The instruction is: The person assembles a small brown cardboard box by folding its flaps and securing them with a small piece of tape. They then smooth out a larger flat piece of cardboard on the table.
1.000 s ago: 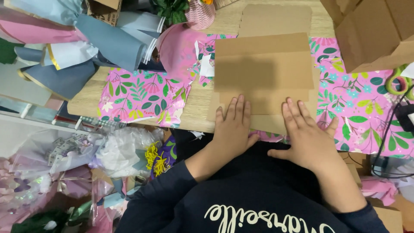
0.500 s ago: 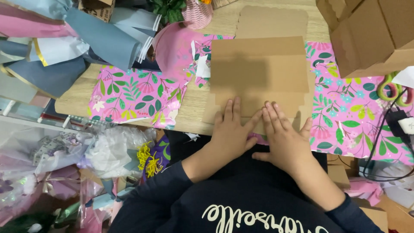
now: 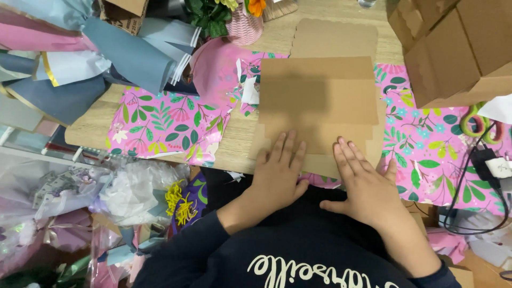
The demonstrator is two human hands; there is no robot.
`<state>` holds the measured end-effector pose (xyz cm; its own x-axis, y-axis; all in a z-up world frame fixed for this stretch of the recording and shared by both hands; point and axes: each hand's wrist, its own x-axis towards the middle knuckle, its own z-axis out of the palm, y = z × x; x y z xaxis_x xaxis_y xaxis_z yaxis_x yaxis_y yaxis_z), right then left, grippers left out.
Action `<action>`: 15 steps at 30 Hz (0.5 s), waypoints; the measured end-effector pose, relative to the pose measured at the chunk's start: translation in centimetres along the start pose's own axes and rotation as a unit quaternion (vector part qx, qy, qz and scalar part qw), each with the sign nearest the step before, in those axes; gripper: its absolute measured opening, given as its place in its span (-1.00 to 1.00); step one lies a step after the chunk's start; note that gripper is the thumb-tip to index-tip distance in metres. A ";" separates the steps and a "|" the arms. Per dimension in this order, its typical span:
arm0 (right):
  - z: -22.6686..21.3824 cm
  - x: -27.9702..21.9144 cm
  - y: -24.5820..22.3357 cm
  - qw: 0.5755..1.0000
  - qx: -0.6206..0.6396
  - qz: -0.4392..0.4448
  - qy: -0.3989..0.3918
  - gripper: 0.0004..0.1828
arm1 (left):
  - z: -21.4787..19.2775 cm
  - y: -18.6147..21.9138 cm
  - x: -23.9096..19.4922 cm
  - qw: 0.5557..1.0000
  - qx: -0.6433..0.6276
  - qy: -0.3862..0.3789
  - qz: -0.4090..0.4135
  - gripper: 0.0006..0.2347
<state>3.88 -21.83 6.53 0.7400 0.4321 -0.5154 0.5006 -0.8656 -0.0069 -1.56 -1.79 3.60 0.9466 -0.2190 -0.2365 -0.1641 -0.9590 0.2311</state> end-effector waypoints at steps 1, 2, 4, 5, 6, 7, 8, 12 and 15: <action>-0.1 -0.2 0.4 1.000 -0.004 0.002 -0.001 0.44 | -0.5 -0.1 -0.4 1.000 -0.004 0.002 0.001 -0.32; -0.1 -0.3 0.8 1.000 0.006 0.007 0.000 0.43 | -0.9 -0.2 -0.7 1.000 -0.016 0.000 -0.004 -0.28; 0.1 -0.4 1.7 1.000 0.016 0.011 -0.002 0.42 | -1.2 -0.7 -1.5 0.999 -0.030 -0.006 -0.012 -0.25; 0.4 -0.4 2.3 1.000 0.023 0.016 0.006 0.42 | -0.9 -0.9 -1.8 1.000 -0.010 -0.001 -0.029 -0.24; 0.8 -0.4 2.9 0.999 0.030 0.021 0.015 0.43 | -0.7 -1.2 -2.1 0.999 0.010 0.003 -0.046 -0.22; 0.8 -0.5 3.0 0.999 0.030 0.019 0.013 0.43 | 0.8 -1.7 -2.1 0.999 0.009 0.002 -0.048 -0.22; 0.8 -0.6 3.0 0.999 0.028 0.026 0.037 0.42 | 2.3 -2.1 -2.1 0.986 0.102 0.111 -0.065 -0.20; 0.4 -0.5 2.6 0.996 0.017 0.041 0.075 0.40 | 3.2 -2.5 -2.1 0.952 0.191 0.226 -0.075 -0.20; 1.1 0.1 1.9 0.995 -0.022 0.034 0.093 0.51 | 2.5 -1.7 -1.4 0.960 0.168 0.213 -0.067 -0.15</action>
<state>4.44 -23.73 5.55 0.8409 0.4161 -0.3460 0.4629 -0.8843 0.0615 -3.34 -0.33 1.21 0.9813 -0.0649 0.1811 -0.0455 -0.9929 -0.1095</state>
